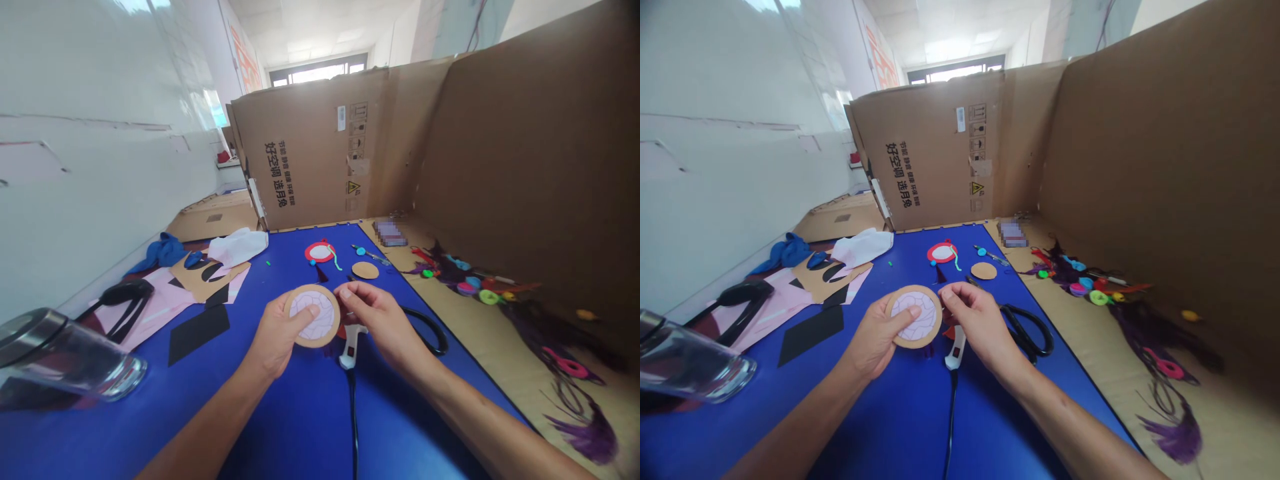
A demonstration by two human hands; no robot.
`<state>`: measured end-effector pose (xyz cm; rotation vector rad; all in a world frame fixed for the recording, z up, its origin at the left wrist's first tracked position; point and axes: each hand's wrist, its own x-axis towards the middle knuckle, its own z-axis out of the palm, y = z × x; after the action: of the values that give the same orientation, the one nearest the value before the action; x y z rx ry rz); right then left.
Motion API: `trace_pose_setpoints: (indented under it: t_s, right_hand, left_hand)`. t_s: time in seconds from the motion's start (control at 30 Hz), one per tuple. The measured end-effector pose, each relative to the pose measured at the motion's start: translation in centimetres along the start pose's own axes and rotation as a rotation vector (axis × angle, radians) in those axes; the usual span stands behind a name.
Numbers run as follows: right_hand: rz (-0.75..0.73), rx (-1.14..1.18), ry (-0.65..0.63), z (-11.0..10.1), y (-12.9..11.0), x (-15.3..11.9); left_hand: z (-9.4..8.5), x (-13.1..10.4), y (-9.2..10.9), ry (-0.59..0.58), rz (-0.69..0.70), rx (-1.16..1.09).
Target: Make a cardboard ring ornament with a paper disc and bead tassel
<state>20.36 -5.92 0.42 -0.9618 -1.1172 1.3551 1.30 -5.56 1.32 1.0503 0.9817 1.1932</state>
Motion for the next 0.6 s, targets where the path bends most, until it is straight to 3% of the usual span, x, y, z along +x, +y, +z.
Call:
trace_pose_setpoints:
  t_s: [0.4,0.6]
  right_hand:
    - [-0.057,-0.099,0.001,0.04,0.18,0.13]
    - [-0.054,-0.042,-0.007,-0.27,-0.26,0.17]
  left_hand:
    - [0.18,0.10,-0.69,-0.013,0.053,0.090]
    - [0.22,0.08,-0.42,0.009,0.025,0.047]
